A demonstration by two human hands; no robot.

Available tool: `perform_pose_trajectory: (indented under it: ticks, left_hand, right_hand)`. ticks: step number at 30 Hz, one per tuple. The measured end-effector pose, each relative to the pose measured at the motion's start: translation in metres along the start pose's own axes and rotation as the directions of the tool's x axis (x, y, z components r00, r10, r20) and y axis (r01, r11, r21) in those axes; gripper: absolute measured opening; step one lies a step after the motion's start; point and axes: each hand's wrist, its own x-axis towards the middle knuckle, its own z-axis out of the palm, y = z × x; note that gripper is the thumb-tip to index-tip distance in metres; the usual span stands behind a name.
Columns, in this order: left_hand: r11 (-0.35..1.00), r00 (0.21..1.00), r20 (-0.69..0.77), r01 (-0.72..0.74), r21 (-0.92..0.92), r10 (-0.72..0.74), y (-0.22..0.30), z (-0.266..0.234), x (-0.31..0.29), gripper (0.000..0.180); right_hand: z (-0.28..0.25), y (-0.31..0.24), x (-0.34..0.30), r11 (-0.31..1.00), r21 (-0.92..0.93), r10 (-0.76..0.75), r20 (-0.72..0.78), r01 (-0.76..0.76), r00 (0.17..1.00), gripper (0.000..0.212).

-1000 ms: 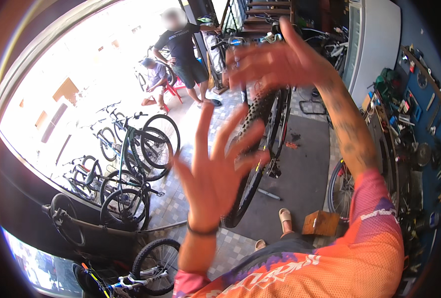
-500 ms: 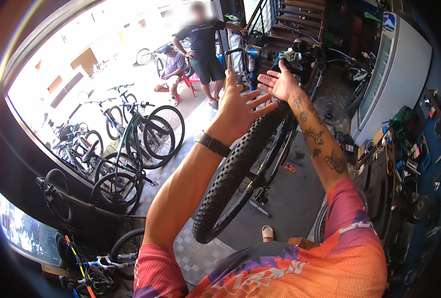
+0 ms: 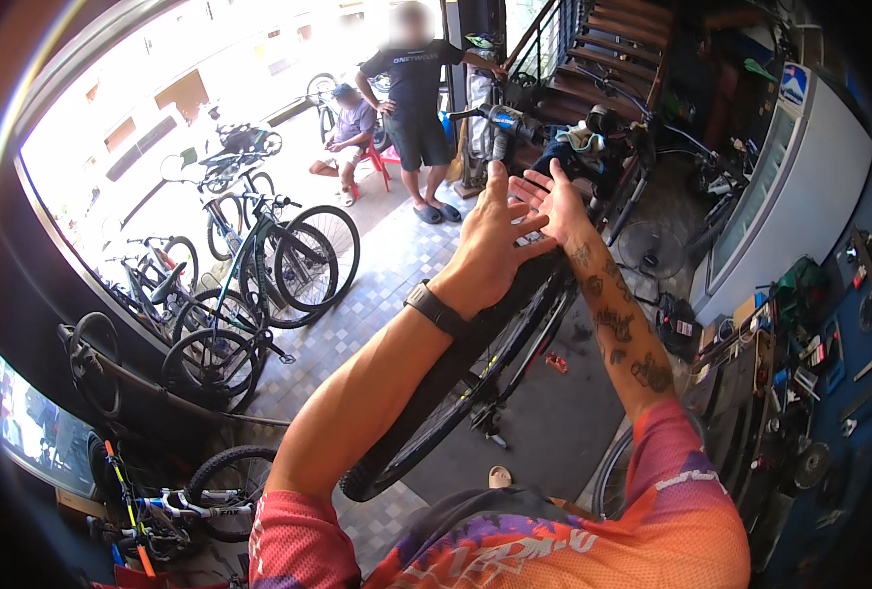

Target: The person removes the rear wheel from a mountain bike mounted on a repair stand, then sits on the floor to work on the wheel using a spoke wrench. They adjust the spokes and inspect the wheel while seated.

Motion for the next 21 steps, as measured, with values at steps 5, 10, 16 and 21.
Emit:
perform_pose_trajectory:
  ticks: [5,10,16,21]
  left_hand:
    - [0.998,1.000,0.009,-0.014,0.059,0.013,0.001,0.004,-0.003,0.083]
    - [0.997,0.999,0.035,-0.022,0.072,0.019,0.000,0.002,-0.004,0.082]
    - [0.973,0.988,0.130,-0.105,0.206,0.079,-0.004,0.000,-0.004,0.077]
    - [0.976,0.996,0.079,-0.055,0.213,0.038,-0.003,0.002,-0.001,0.082]
  right_hand:
    - [-0.005,0.003,0.001,0.999,-0.015,-0.044,0.043,0.044,0.998,0.082]
    - [-0.005,0.003,-0.002,0.997,0.008,-0.079,0.020,0.079,0.997,0.077]
    - [-0.007,-0.003,-0.004,0.989,0.089,-0.124,0.026,0.121,0.992,0.066]
    - [0.018,-0.047,-0.044,0.946,0.163,-0.306,0.162,0.280,0.938,0.067]
